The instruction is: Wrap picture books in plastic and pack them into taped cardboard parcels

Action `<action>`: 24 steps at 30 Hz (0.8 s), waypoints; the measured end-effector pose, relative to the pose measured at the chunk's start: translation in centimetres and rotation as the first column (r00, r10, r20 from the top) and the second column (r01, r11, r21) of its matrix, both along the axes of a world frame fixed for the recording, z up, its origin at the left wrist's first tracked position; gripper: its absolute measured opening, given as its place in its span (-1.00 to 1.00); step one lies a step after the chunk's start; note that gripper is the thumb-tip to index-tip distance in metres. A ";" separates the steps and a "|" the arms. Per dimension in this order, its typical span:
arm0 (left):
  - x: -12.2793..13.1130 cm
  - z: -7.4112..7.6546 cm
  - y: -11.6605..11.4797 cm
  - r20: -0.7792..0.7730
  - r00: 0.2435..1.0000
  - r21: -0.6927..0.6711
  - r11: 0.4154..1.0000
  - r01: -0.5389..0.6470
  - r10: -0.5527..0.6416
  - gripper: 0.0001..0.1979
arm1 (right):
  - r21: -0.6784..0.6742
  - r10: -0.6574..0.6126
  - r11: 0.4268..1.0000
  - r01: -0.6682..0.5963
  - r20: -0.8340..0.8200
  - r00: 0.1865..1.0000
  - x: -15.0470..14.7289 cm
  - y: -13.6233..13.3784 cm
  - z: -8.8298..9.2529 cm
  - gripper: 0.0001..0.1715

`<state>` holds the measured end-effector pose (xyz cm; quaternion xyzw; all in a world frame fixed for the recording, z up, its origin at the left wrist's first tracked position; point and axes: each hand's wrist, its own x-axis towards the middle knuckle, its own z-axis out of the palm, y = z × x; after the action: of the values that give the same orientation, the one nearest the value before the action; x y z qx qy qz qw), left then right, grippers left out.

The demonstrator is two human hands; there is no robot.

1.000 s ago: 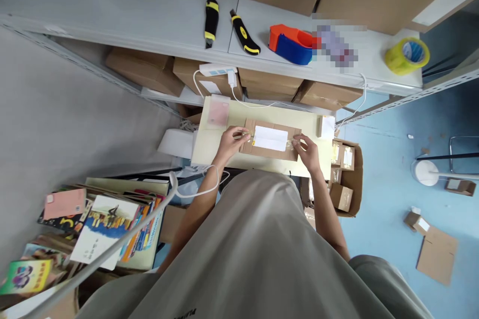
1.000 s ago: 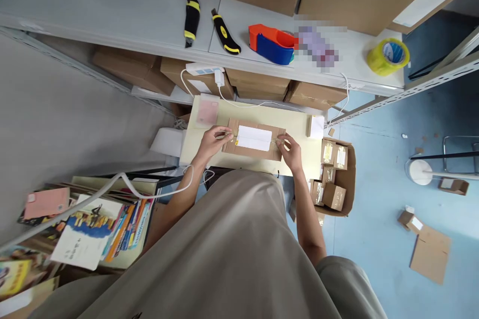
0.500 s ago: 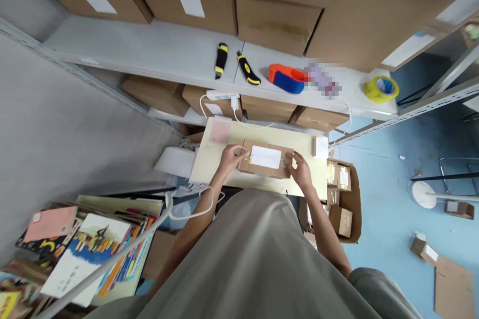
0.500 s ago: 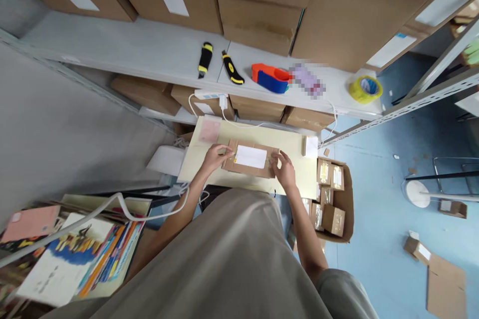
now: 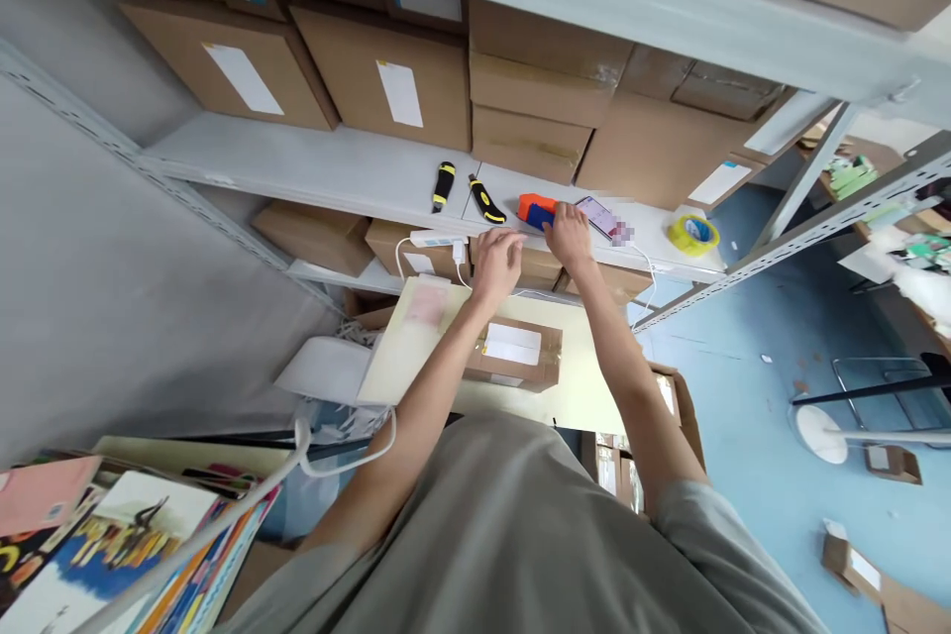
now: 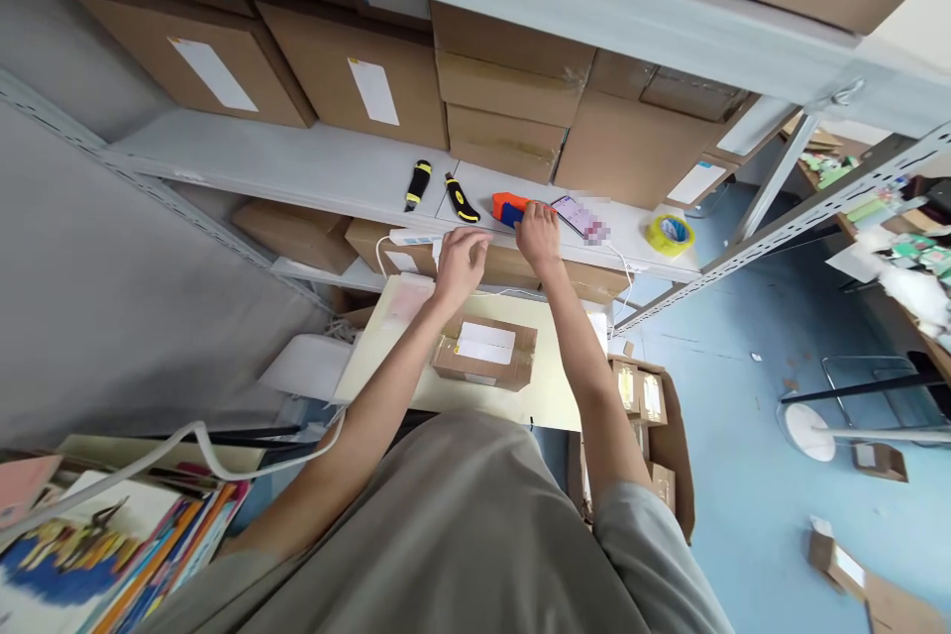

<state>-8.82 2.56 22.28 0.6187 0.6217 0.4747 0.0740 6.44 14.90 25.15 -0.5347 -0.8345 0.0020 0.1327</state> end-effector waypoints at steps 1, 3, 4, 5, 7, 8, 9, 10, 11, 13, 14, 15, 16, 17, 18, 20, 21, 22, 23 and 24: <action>0.4 0.2 0.0 0.002 1.000 -0.001 1.000 0.005 -0.005 -0.69 | -0.032 -0.017 0.999 0.018 0.043 0.999 -0.7 0.6 0.2 -0.46; 1.0 0.2 -0.5 0.016 1.000 -0.019 1.000 0.020 -0.020 -0.69 | -0.076 -0.045 0.996 0.052 0.097 0.994 -1.4 1.2 0.3 -0.48; 1.2 0.1 -0.8 0.033 0.999 -0.033 0.999 0.026 -0.025 -0.70 | -0.091 -0.053 0.994 0.062 0.099 0.994 -1.4 1.4 0.2 -0.48; 1.3 -0.1 -1.3 0.059 0.998 -0.049 0.998 0.032 -0.029 -0.71 | -0.106 -0.062 0.992 0.070 0.079 0.995 -1.3 1.5 0.1 -0.49; 1.5 -0.7 -2.5 0.143 0.989 -0.076 0.996 0.055 -0.044 -0.73 | -0.144 -0.090 0.986 0.082 -0.046 0.995 -0.8 1.1 -0.4 -0.49; 1.5 -1.0 -3.2 0.198 0.979 -0.083 0.994 0.068 -0.050 -0.74 | -0.171 -0.102 0.982 0.075 -0.153 0.983 -0.4 0.5 -0.9 -0.47; 1.5 -1.4 -4.2 0.257 0.965 -0.088 0.993 0.078 -0.053 -0.75 | -0.201 -0.105 0.978 0.047 -0.287 0.952 0.1 -0.4 -1.5 -0.44; 1.5 -1.9 -5.2 0.315 0.948 -0.091 0.992 0.087 -0.054 -0.76 | -0.234 -0.096 0.972 -0.009 -0.436 0.895 0.5 -1.7 -2.3 -0.39; 1.5 -2.3 -6.5 0.369 0.928 -0.094 0.991 0.090 -0.049 -0.77 | -0.263 -0.083 0.960 -0.091 -0.580 0.810 1.0 -3.5 -3.2 -0.32; 1.7 -3.2 -9.2 0.459 0.888 -0.095 0.992 0.086 -0.033 -0.75 | -0.300 -0.081 0.914 -0.272 -0.794 0.602 1.7 -7.9 -4.9 -0.21; 1.8 -3.6 -10.6 0.496 0.868 -0.093 0.992 0.084 -0.027 -0.71 | -0.318 -0.107 0.886 -0.338 -0.848 0.518 2.0 -10.4 -5.6 -0.19; 2.0 -4.0 -11.9 0.528 0.849 -0.086 0.993 0.083 -0.025 -0.68 | -0.344 -0.149 0.862 -0.373 -0.874 0.462 2.1 -12.9 -6.3 -0.18; 2.2 -4.3 -13.2 0.552 0.833 -0.077 0.994 0.081 -0.025 -0.65 | -0.377 -0.197 0.840 -0.392 -0.883 0.426 2.2 -15.3 -6.7 -0.18; 2.3 -4.5 -14.3 0.567 0.823 -0.071 0.994 0.079 -0.025 -0.64 | -0.410 -0.245 0.821 -0.397 -0.881 0.405 2.1 -17.3 -7.1 -0.18; 2.5 -4.6 -15.2 0.574 0.819 -0.068 0.995 0.074 -0.022 -0.64 | -0.443 -0.288 0.806 -0.393 -0.873 0.393 2.1 -19.1 -7.4 -0.17; 2.6 -4.8 -16.5 0.564 0.826 -0.078 0.995 0.060 -0.005 -0.65 | -0.492 -0.350 0.778 -0.391 -0.856 0.381 1.9 -21.4 -7.8 -0.15; 2.5 -4.8 -16.8 0.551 0.834 -0.091 0.994 0.058 0.002 -0.65 | -0.507 -0.368 0.769 -0.389 -0.849 0.379 1.8 -22.1 -8.0 -0.14; 2.4 -4.8 -17.1 0.538 0.843 -0.108 0.992 0.064 0.005 -0.65 | -0.518 -0.380 0.762 -0.388 -0.843 0.381 1.8 -22.6 -8.1 -0.14; 2.3 -4.8 -17.2 0.525 0.851 -0.123 0.989 0.081 -0.004 -0.64 | -0.525 -0.385 0.757 -0.388 -0.840 0.383 1.8 -22.8 -8.2 -0.14; 2.0 -4.8 -17.2 0.513 0.858 -0.134 0.985 0.107 -0.023 -0.64 | -0.527 -0.386 0.755 -0.389 -0.838 0.386 1.8 -22.8 -8.2 -0.14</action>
<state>-6.79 -14.61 17.47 0.4838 0.5944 0.5678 0.3005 8.26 -7.94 16.91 -0.4483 -0.5570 0.5897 0.3755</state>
